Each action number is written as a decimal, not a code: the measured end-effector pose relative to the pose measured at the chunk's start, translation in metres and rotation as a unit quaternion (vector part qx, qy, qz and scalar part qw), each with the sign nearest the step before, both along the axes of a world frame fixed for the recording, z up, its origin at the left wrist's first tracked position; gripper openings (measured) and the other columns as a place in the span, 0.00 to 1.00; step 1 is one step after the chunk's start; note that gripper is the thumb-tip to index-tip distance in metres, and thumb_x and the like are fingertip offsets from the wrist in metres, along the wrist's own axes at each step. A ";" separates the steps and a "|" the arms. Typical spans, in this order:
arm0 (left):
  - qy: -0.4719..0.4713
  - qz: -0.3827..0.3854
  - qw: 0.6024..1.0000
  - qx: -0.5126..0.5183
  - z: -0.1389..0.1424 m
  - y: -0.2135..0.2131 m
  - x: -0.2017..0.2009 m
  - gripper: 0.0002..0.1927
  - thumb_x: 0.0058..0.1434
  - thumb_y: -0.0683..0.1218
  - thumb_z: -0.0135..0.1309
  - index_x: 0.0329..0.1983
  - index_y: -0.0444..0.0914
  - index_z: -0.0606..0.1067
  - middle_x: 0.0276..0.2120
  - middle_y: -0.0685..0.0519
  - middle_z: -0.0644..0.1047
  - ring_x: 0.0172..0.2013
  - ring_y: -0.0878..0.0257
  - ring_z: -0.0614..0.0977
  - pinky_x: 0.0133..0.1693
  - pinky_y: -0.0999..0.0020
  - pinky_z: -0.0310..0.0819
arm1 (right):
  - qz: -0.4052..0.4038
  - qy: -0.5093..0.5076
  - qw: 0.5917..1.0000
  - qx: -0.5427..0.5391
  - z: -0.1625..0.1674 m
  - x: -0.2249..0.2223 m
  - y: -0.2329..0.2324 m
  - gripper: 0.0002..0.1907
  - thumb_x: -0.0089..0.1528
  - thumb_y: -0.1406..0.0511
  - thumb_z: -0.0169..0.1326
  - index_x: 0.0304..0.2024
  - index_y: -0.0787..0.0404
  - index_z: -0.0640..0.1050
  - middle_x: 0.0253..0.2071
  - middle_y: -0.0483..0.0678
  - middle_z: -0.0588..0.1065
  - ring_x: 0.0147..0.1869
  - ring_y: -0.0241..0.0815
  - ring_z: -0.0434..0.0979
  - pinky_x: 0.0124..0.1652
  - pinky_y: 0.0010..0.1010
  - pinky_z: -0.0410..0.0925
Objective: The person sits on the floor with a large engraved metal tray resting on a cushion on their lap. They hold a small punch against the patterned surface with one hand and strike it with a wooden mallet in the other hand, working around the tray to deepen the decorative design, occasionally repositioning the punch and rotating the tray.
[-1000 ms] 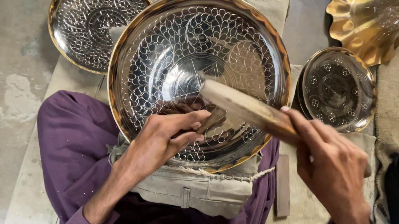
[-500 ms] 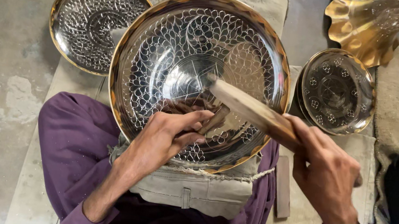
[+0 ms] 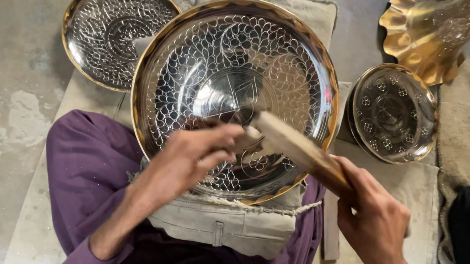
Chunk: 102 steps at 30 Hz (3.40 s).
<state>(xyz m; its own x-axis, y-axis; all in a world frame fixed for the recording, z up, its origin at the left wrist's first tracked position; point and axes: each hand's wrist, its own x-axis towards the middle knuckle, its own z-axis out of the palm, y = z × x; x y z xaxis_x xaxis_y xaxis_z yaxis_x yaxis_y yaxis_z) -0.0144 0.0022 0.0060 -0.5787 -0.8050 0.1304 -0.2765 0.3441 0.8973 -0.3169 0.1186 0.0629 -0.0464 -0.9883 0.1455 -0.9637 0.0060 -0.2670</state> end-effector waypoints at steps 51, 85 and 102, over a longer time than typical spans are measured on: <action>-0.039 -0.010 0.991 -0.128 0.005 -0.002 -0.010 0.25 0.62 0.39 0.53 0.64 0.46 0.73 0.45 0.49 0.84 0.36 0.60 0.88 0.38 0.64 0.88 | -0.064 -0.126 0.988 0.064 -0.032 -0.008 0.004 0.24 0.60 0.72 0.60 0.58 0.62 0.70 0.37 0.58 0.78 0.33 0.50 0.80 0.33 0.38 0.74; 0.075 0.314 0.946 -0.018 -0.002 0.046 -0.018 0.16 0.63 0.40 0.61 0.49 0.32 0.70 0.34 0.45 0.84 0.35 0.58 0.89 0.34 0.64 0.84 | 0.278 0.220 0.934 -0.043 0.110 0.078 -0.101 0.34 0.61 0.70 0.53 0.71 0.47 0.68 0.35 0.44 0.78 0.25 0.34 0.72 0.22 0.29 0.68; 0.086 0.313 0.946 0.018 -0.008 0.045 -0.020 0.17 0.64 0.42 0.61 0.50 0.31 0.68 0.37 0.45 0.84 0.36 0.58 0.89 0.31 0.66 0.86 | 0.252 0.223 0.938 -0.084 0.117 0.063 -0.093 0.32 0.63 0.60 0.60 0.70 0.41 0.71 0.45 0.44 0.72 0.45 0.39 0.73 0.36 0.32 0.73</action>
<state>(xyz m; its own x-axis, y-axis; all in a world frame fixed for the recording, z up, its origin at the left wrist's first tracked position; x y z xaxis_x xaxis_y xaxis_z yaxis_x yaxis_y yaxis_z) -0.0339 0.0467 -0.0016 0.0407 -0.9885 0.1459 -0.2661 0.1300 0.9551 -0.2536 0.0261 0.1799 0.5228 -0.8299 0.1950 -0.8490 -0.4863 0.2067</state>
